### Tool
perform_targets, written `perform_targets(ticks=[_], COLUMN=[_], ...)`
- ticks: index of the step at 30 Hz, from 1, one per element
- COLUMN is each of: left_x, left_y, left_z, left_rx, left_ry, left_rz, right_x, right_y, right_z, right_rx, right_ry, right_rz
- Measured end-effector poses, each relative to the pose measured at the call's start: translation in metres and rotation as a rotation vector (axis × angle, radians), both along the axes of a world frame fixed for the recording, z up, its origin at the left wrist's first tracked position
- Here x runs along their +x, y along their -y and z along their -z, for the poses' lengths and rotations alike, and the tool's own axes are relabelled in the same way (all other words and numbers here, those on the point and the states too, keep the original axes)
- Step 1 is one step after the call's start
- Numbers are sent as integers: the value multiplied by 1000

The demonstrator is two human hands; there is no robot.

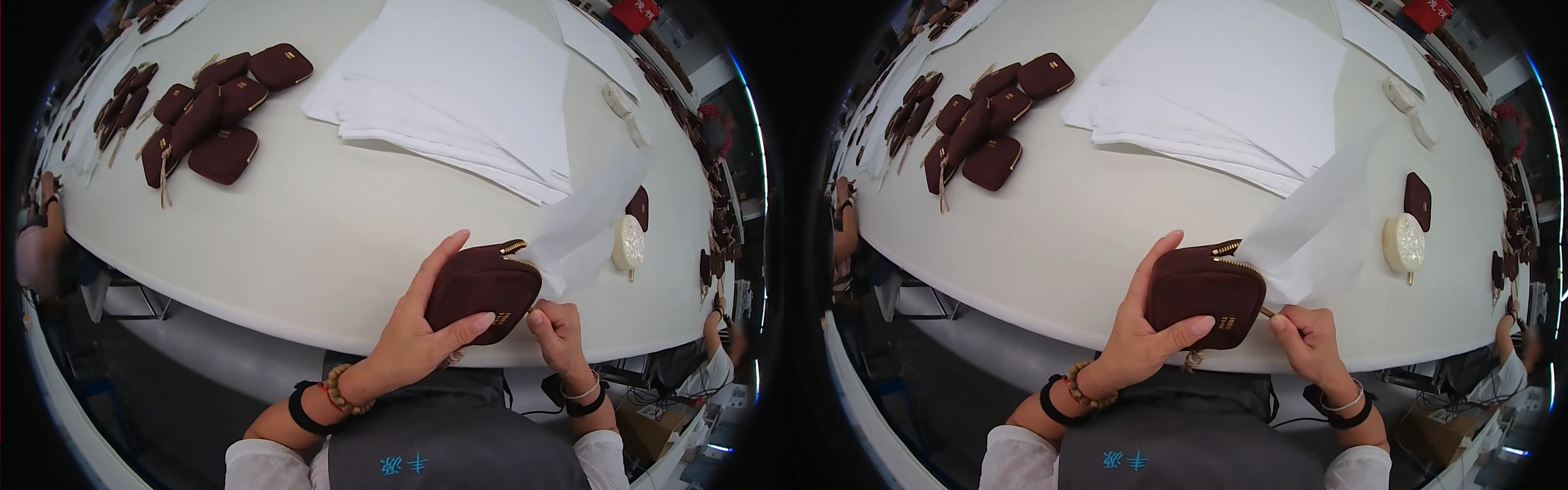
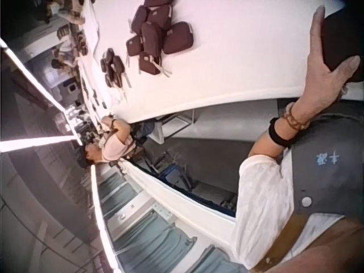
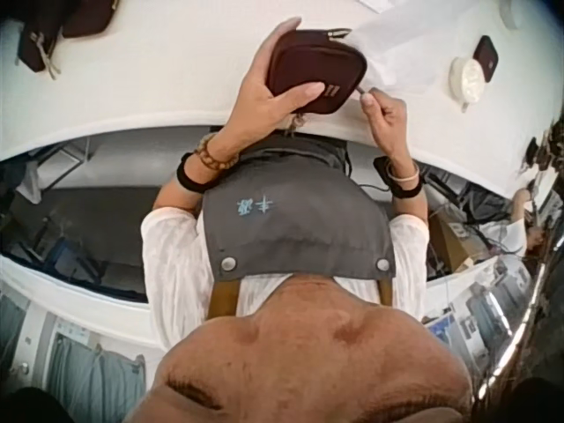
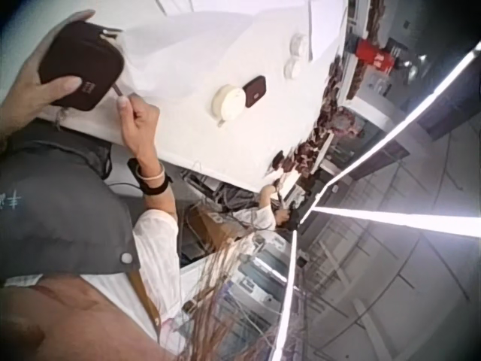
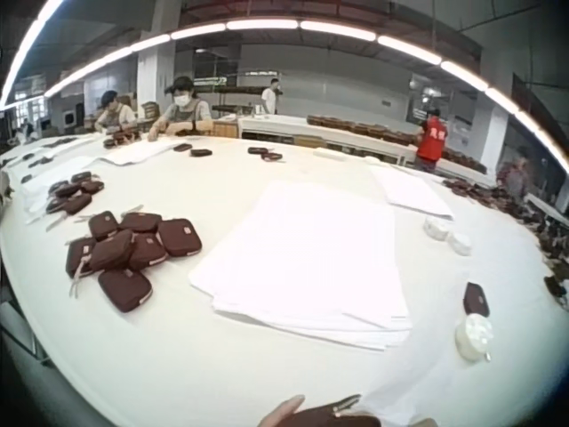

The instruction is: The person repeatedly stuffs white tissue paper into small maroon zippered pouches on a white table. They open each pouch, insert the paper, and zip it closed, then place it aside. The process is repeated for multiple pouches in a continuous assembly line fashion.

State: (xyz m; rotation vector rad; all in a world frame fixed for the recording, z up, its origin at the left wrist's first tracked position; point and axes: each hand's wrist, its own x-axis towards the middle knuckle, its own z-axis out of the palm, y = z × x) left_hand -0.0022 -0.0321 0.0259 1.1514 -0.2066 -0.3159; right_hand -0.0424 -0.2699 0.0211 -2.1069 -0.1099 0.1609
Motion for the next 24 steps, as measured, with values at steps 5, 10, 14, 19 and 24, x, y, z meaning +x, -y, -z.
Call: perform_targets(ticks=[5, 10, 14, 19, 24], left_x=[3, 15, 6, 2, 0], left_y=[-7, 0, -9, -10, 2], left_z=[8, 6, 20, 17, 13], left_rx=[-114, -7, -21, -66, -61], left_ry=[-119, -150, -162, -96, 186], left_rz=[-74, 106, 125, -237, -211], right_x=[-3, 8, 6, -4, 2], right_y=[10, -18, 2, 14, 11], right_z=[-4, 0, 9, 2, 1], right_rx=[-146, -140, -64, -244, -276], right_ry=[27, 156, -32, 16, 224], right_rz=[-1, -22, 51, -68, -185])
